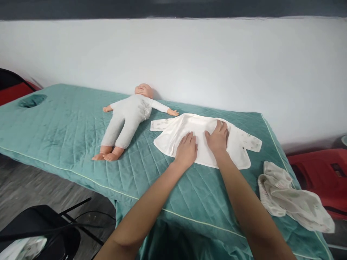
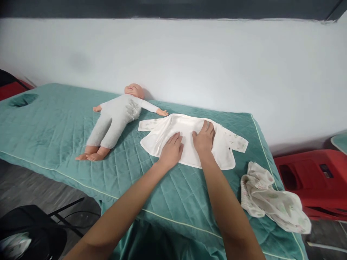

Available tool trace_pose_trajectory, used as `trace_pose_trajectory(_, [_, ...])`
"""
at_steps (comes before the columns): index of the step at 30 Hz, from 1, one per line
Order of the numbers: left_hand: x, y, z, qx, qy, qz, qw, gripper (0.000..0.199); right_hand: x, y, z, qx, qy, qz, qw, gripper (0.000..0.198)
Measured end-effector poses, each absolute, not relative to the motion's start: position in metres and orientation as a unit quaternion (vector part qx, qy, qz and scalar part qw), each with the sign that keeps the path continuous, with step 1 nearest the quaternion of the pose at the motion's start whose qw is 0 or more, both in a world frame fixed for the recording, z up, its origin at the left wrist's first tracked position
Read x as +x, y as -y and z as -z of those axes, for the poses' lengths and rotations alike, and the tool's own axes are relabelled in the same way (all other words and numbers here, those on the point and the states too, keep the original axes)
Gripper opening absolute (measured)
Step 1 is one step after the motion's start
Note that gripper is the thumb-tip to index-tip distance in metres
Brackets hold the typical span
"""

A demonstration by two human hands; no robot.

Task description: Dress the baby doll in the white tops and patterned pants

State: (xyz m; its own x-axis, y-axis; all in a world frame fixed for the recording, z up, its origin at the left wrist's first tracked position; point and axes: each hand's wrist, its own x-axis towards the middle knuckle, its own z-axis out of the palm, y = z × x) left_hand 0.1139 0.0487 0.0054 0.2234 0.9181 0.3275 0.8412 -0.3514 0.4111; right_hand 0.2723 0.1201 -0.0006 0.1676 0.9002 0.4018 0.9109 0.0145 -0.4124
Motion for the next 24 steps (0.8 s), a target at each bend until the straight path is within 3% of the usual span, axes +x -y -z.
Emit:
trace_pose_trajectory(10, [0.122,-0.155,-0.007,0.713,-0.652,-0.225,0.124,0.058,0.273,-0.119,-0.003,-0.71,0.646,-0.023,0.278,0.068])
trace_pose_trajectory(19, [0.123,-0.157,-0.007,0.662,-0.673,-0.288,0.162,0.069,0.274,-0.119,-0.006,-0.716,0.631,-0.023,0.298,0.064])
trace_pose_trajectory(24, [0.125,-0.156,-0.006,0.663,-0.669,-0.312,0.128,0.066,0.274,-0.118,-0.006,-0.709,0.627,-0.027,0.321,0.066])
